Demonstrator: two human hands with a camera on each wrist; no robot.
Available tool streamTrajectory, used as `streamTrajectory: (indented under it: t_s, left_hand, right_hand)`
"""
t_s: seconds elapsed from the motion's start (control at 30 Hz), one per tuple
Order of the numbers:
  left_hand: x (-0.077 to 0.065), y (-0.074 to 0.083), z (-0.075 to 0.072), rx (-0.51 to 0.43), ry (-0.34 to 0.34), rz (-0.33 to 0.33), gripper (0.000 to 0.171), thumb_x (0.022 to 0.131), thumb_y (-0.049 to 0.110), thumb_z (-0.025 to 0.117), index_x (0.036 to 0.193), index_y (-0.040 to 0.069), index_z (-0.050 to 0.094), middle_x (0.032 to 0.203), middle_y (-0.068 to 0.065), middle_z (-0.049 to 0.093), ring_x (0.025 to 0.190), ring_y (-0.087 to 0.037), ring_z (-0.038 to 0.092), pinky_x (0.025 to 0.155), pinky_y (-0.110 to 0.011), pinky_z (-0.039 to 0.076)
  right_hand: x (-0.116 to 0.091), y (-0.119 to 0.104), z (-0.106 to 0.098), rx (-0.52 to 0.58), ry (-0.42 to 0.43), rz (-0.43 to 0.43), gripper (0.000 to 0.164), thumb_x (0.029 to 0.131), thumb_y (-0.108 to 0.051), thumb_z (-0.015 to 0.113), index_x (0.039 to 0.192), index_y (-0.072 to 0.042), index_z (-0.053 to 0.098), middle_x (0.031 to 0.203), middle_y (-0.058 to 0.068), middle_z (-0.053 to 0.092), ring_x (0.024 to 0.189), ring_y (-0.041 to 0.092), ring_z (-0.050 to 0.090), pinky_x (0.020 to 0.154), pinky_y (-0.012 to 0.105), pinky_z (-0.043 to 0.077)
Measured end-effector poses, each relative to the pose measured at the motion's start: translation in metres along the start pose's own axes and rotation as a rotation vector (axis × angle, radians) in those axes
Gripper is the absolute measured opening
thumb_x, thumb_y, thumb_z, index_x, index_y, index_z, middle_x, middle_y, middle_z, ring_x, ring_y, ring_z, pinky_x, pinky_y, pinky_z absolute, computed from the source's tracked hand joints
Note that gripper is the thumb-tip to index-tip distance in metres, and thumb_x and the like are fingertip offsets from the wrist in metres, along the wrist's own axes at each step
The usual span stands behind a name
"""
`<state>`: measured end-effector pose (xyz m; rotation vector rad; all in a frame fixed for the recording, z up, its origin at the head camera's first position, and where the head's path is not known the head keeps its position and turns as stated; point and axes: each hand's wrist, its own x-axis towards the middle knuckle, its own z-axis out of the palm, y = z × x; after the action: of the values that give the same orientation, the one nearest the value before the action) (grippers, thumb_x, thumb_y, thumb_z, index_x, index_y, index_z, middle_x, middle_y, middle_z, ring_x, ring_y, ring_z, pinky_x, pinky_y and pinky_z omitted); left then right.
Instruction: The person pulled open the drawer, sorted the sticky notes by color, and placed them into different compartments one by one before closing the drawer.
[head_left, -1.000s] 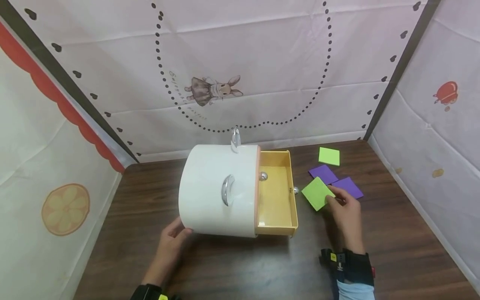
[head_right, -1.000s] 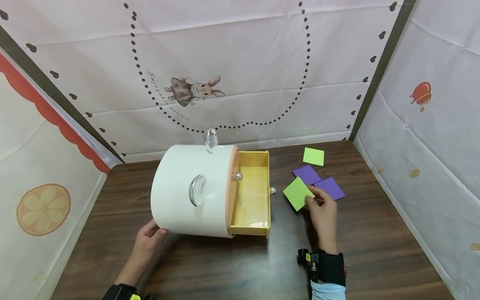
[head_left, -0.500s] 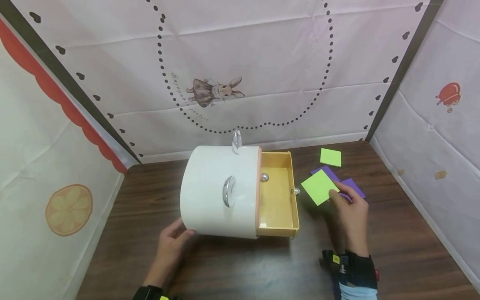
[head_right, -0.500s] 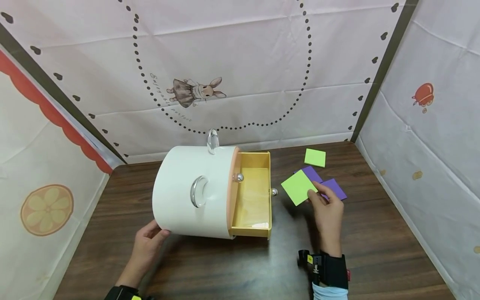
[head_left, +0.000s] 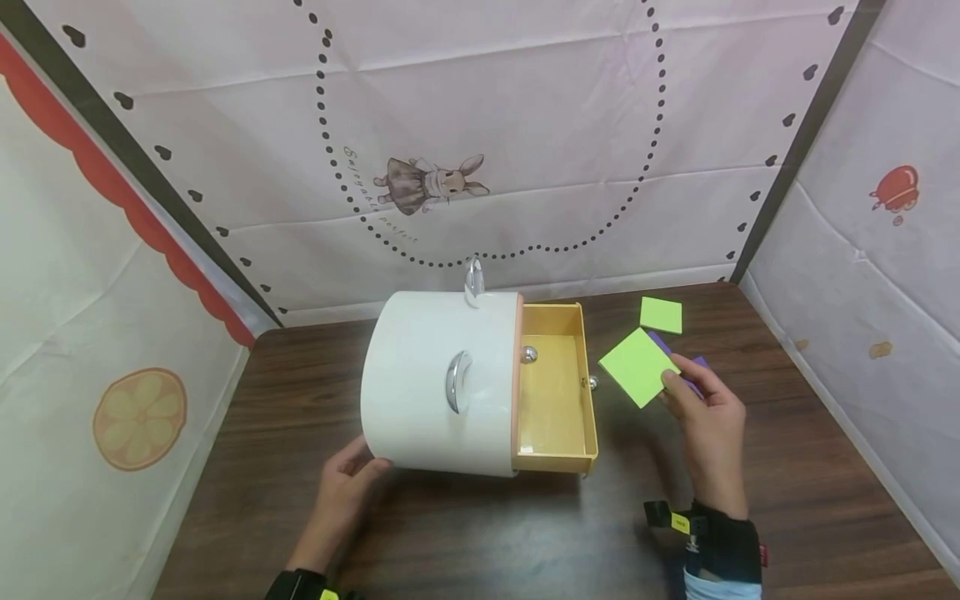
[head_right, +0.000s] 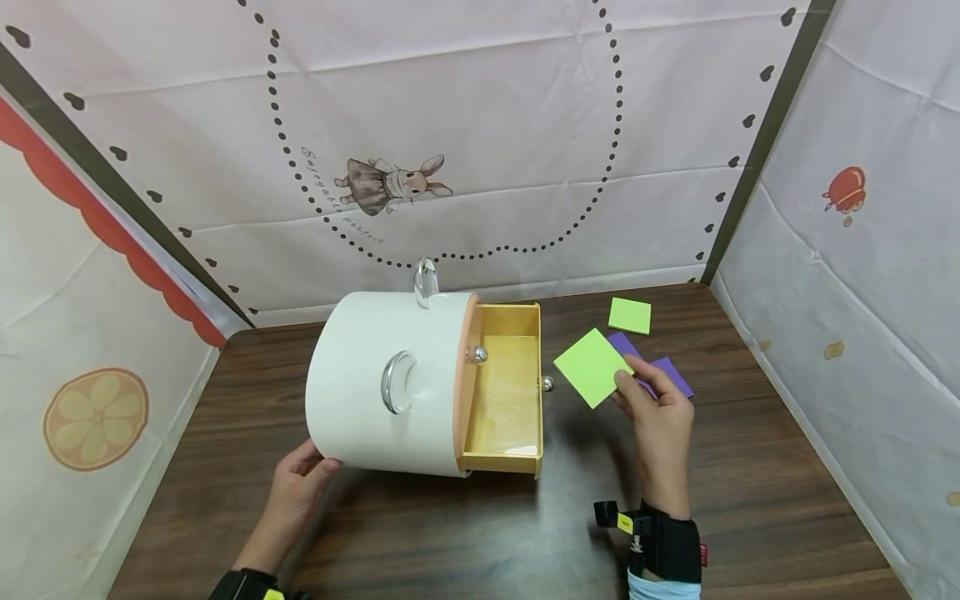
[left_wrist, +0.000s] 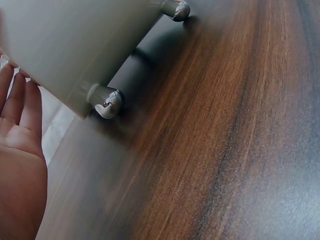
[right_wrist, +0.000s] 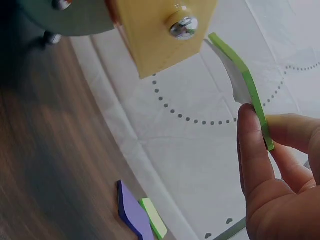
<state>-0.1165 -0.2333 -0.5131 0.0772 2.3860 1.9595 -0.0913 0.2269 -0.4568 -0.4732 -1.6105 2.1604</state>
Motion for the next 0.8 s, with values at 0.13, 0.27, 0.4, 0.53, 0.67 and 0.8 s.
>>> streamTrajectory:
  t_s: [0.13,0.27,0.4,0.53,0.67,0.8]
  left_hand:
    - [-0.0001,-0.0011,0.0002,-0.006,0.0,0.003,0.045,0.092,0.024,0.066,0.135,0.018,0.055,0.138,0.0,0.053,0.128,-0.015,0.046,0.095,-0.023,0.044]
    - [-0.0006,-0.001,0.0004,-0.01,0.001,-0.004,0.044,0.093,0.023,0.065,0.135,0.02,0.054,0.138,0.002,0.053,0.128,-0.014,0.046,0.096,-0.023,0.044]
    - [-0.0002,-0.0014,-0.0002,-0.004,-0.009,-0.006,0.044,0.094,0.023,0.064,0.136,0.021,0.053,0.139,0.003,0.052,0.129,-0.013,0.045,0.097,-0.024,0.043]
    - [0.0004,-0.0025,-0.0007,0.004,-0.008,-0.012,0.044,0.094,0.024,0.064,0.136,0.022,0.053,0.139,0.005,0.051,0.129,-0.011,0.043,0.099,-0.027,0.042]
    - [0.0009,-0.0032,-0.0002,-0.001,-0.005,-0.014,0.044,0.094,0.024,0.064,0.136,0.023,0.053,0.14,0.005,0.051,0.13,-0.01,0.043,0.1,-0.028,0.042]
    - [0.001,-0.0031,0.0003,-0.006,-0.013,0.003,0.044,0.094,0.023,0.064,0.137,0.024,0.053,0.14,0.005,0.05,0.13,-0.011,0.043,0.099,-0.025,0.042]
  right_hand:
    - [-0.001,-0.0017,0.001,0.039,-0.052,0.009,0.048,0.084,-0.017,0.075,0.127,-0.001,0.06,0.121,0.016,0.052,0.094,0.023,0.06,0.084,0.03,0.053]
    - [-0.0024,-0.0036,0.003,0.073,-0.122,0.009,0.048,0.087,-0.015,0.073,0.129,0.002,0.057,0.121,0.017,0.053,0.096,0.023,0.06,0.087,0.032,0.051]
    - [-0.0033,-0.0045,0.0043,0.126,-0.168,0.009,0.047,0.089,-0.012,0.07,0.13,0.004,0.055,0.121,0.016,0.054,0.096,0.022,0.061,0.087,0.033,0.051]
    - [-0.0038,-0.0042,0.0061,0.151,-0.205,0.007,0.047,0.091,-0.009,0.067,0.132,0.005,0.052,0.123,0.017,0.054,0.099,0.021,0.061,0.087,0.033,0.051]
    - [-0.004,-0.003,0.0078,0.139,-0.211,0.004,0.046,0.091,-0.01,0.067,0.132,0.005,0.052,0.125,0.017,0.054,0.101,0.022,0.061,0.088,0.033,0.05]
    - [-0.0035,-0.0019,0.008,0.149,-0.203,0.009,0.047,0.091,-0.009,0.067,0.133,0.006,0.051,0.123,0.016,0.055,0.099,0.021,0.062,0.087,0.032,0.051]
